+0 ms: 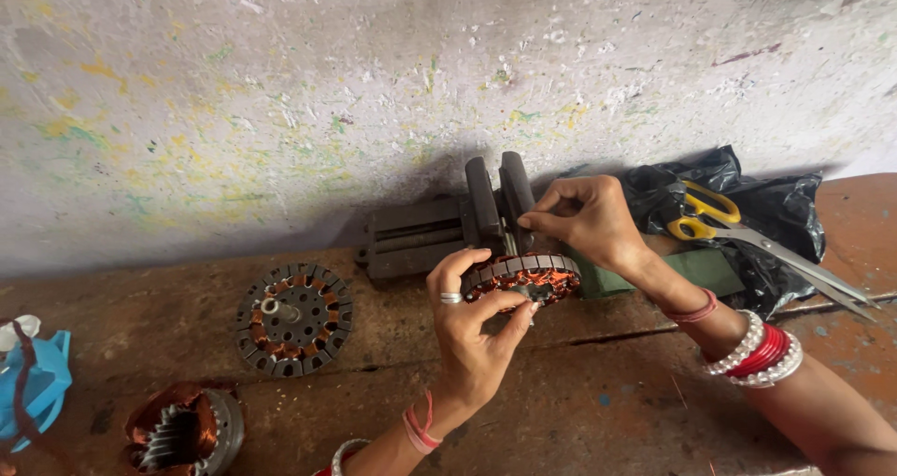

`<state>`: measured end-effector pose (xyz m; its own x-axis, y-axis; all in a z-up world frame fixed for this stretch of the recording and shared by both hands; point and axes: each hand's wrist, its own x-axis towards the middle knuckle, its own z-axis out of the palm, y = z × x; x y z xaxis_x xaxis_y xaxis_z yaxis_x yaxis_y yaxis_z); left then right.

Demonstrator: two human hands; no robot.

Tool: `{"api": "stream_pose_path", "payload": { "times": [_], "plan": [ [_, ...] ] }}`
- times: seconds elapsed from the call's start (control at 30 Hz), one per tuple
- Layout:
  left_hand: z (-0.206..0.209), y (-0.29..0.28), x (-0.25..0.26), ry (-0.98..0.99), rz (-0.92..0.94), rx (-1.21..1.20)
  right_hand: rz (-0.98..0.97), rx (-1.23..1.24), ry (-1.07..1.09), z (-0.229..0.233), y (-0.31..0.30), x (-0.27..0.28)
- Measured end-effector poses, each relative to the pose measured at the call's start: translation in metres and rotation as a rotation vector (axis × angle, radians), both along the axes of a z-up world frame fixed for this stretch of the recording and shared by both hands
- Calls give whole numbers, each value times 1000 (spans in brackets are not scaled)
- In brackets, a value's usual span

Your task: The person winds copper wire around a motor stator held in a bench vise. They repeatedly pull wire from a green spool, wrap it into the stator slots, and adjust the coil with both hands. A pair of scissors is visible on the table but not used.

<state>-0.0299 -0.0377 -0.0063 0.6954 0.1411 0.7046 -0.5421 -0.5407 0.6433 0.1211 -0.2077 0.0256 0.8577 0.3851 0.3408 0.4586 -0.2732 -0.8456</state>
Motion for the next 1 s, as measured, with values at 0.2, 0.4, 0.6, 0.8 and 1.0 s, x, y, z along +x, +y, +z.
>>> {"api": "stream_pose_path", "payload": {
  "times": [0.2, 0.4, 0.6, 0.8, 1.0],
  "plan": [
    [-5, -1, 3, 144, -58, -80, -88, 62, 120, -40, -27, 7],
    [-9, -1, 5, 173, -81, -107, -54, 294, 272, -81, -31, 12],
    [-1, 8, 9, 33, -33, -137, -188, 186, 149, -90, -32, 11],
    [20, 24, 32, 303, -563, -321, -229, 67, 85, -87, -27, 4],
    [15, 27, 58, 356, -648, -219, -294, 10, 32, -76, -29, -2]
  ]
}}
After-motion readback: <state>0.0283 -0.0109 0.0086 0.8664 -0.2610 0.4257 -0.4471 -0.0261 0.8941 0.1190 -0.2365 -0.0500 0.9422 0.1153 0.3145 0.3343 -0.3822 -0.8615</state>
